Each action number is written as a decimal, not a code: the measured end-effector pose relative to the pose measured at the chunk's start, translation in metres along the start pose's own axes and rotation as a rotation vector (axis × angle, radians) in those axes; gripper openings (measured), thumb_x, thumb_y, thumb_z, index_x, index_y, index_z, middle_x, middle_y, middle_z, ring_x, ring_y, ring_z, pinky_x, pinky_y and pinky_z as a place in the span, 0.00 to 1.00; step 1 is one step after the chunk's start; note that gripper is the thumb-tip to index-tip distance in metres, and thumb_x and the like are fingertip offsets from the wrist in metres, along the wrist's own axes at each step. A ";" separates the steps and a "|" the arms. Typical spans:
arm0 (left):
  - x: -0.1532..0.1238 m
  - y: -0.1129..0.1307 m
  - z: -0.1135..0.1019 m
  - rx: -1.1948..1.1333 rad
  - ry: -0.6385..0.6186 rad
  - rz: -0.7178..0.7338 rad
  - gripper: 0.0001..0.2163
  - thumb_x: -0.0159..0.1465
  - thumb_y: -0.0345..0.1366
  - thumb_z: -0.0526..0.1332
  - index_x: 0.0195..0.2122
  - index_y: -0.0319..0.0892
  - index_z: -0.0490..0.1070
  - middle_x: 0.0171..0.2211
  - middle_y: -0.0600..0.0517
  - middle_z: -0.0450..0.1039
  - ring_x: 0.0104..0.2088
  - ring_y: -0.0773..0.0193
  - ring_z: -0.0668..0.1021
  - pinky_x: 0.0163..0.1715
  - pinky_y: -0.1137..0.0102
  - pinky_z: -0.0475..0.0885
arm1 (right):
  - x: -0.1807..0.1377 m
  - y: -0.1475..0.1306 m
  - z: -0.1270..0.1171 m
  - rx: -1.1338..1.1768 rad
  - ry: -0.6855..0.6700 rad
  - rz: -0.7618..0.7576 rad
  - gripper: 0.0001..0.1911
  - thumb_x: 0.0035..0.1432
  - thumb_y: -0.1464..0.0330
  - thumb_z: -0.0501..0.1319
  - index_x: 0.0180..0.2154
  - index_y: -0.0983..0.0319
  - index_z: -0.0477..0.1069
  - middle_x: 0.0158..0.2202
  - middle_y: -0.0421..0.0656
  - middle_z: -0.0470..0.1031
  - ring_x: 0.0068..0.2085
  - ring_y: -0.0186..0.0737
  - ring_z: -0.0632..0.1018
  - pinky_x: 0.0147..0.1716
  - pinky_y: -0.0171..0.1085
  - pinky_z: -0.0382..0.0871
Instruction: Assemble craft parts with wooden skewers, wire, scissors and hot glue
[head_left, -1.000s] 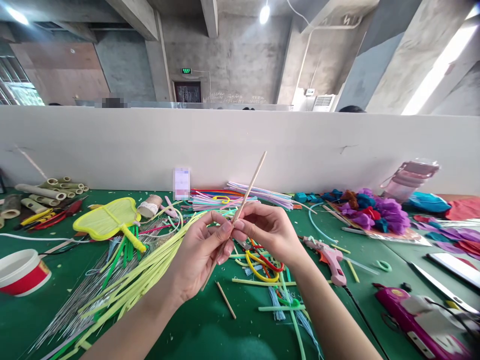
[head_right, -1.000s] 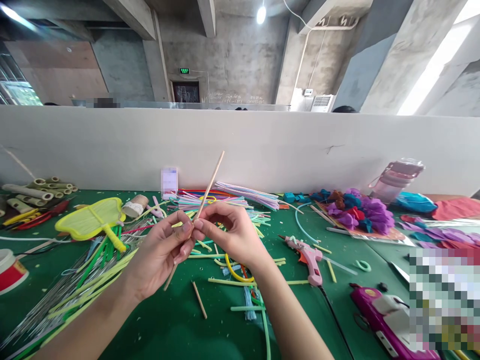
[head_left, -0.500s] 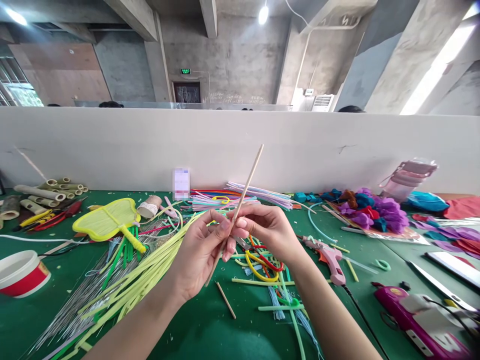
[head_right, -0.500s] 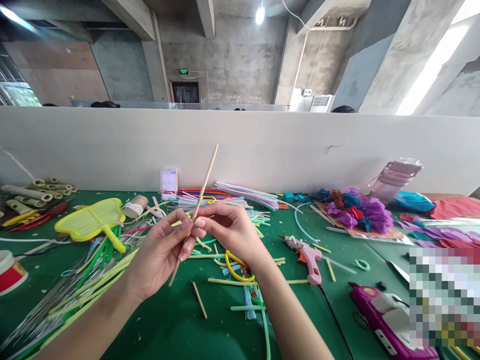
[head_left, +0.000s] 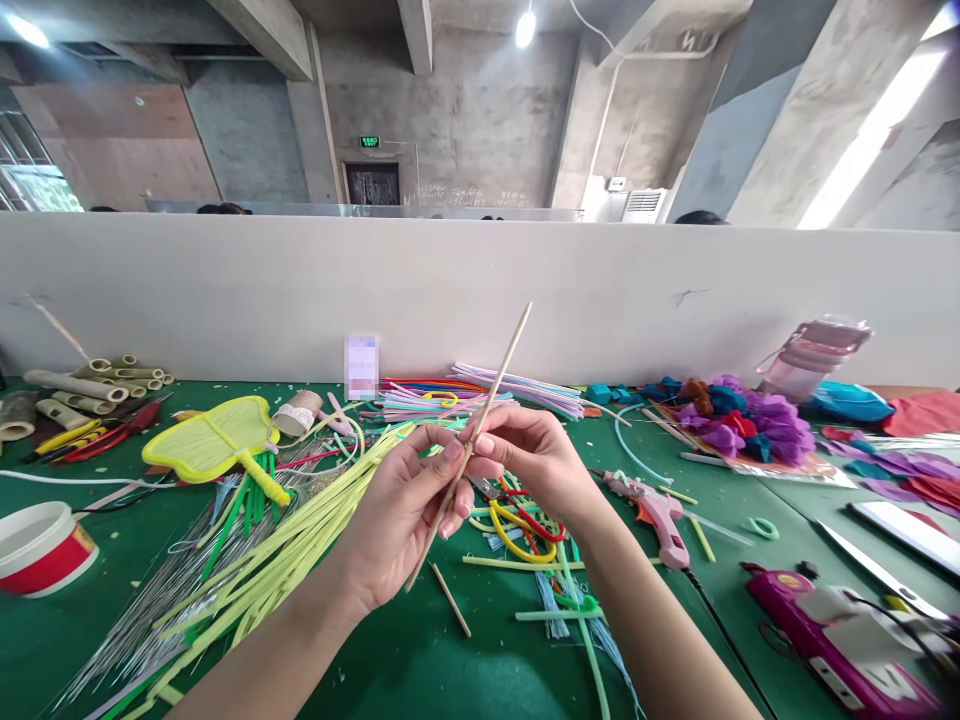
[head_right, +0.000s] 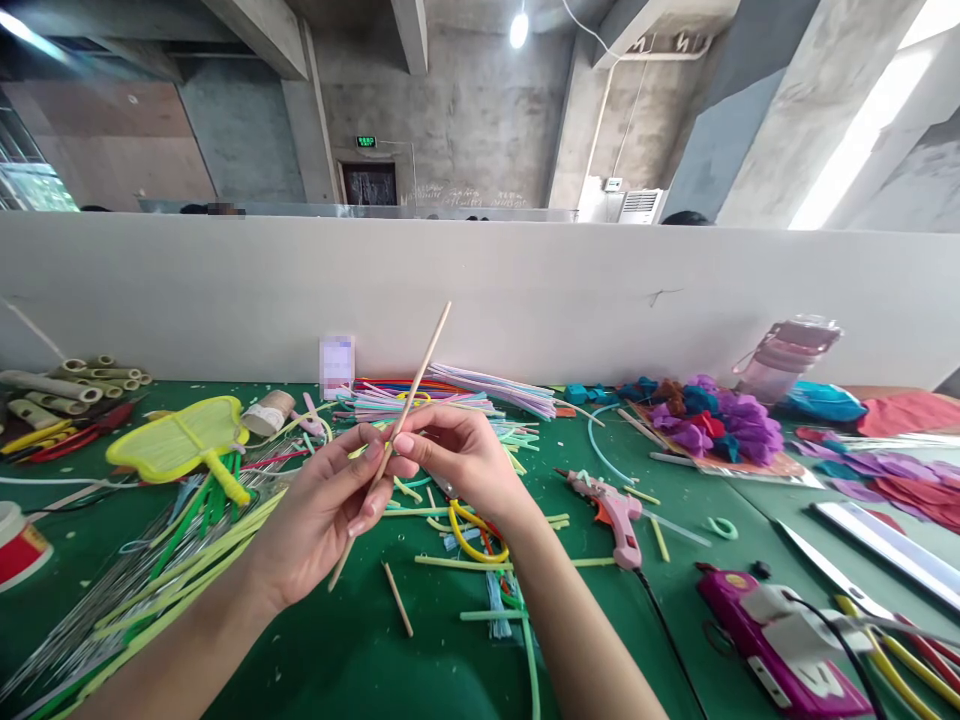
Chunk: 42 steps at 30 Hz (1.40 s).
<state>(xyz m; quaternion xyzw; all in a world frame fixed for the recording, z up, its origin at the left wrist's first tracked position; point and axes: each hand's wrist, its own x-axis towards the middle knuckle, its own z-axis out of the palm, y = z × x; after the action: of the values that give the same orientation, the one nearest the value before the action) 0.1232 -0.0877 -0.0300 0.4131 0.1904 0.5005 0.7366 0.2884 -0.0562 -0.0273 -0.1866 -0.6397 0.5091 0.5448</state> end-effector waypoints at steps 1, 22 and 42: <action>0.000 0.000 0.000 -0.010 -0.012 -0.007 0.07 0.66 0.33 0.65 0.38 0.38 0.68 0.34 0.47 0.79 0.22 0.76 0.73 0.19 0.84 0.67 | 0.000 0.000 0.000 0.005 0.000 -0.004 0.03 0.57 0.66 0.70 0.34 0.58 0.80 0.33 0.40 0.80 0.35 0.35 0.79 0.37 0.36 0.75; -0.002 0.001 0.000 -0.036 -0.046 0.076 0.10 0.64 0.31 0.68 0.37 0.41 0.65 0.31 0.50 0.80 0.21 0.75 0.74 0.19 0.83 0.68 | -0.002 0.000 0.005 0.097 0.032 0.014 0.08 0.57 0.63 0.71 0.39 0.56 0.82 0.36 0.42 0.82 0.37 0.37 0.80 0.41 0.38 0.74; 0.001 -0.008 0.000 0.181 0.037 0.155 0.12 0.61 0.36 0.70 0.38 0.39 0.68 0.31 0.50 0.79 0.27 0.69 0.78 0.25 0.77 0.74 | -0.001 0.001 0.008 0.090 0.103 0.020 0.07 0.58 0.64 0.69 0.33 0.60 0.78 0.28 0.38 0.74 0.26 0.30 0.72 0.26 0.31 0.69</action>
<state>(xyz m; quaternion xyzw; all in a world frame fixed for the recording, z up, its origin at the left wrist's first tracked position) 0.1287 -0.0883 -0.0361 0.4820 0.2158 0.5442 0.6519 0.2812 -0.0599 -0.0275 -0.1943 -0.5854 0.5323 0.5797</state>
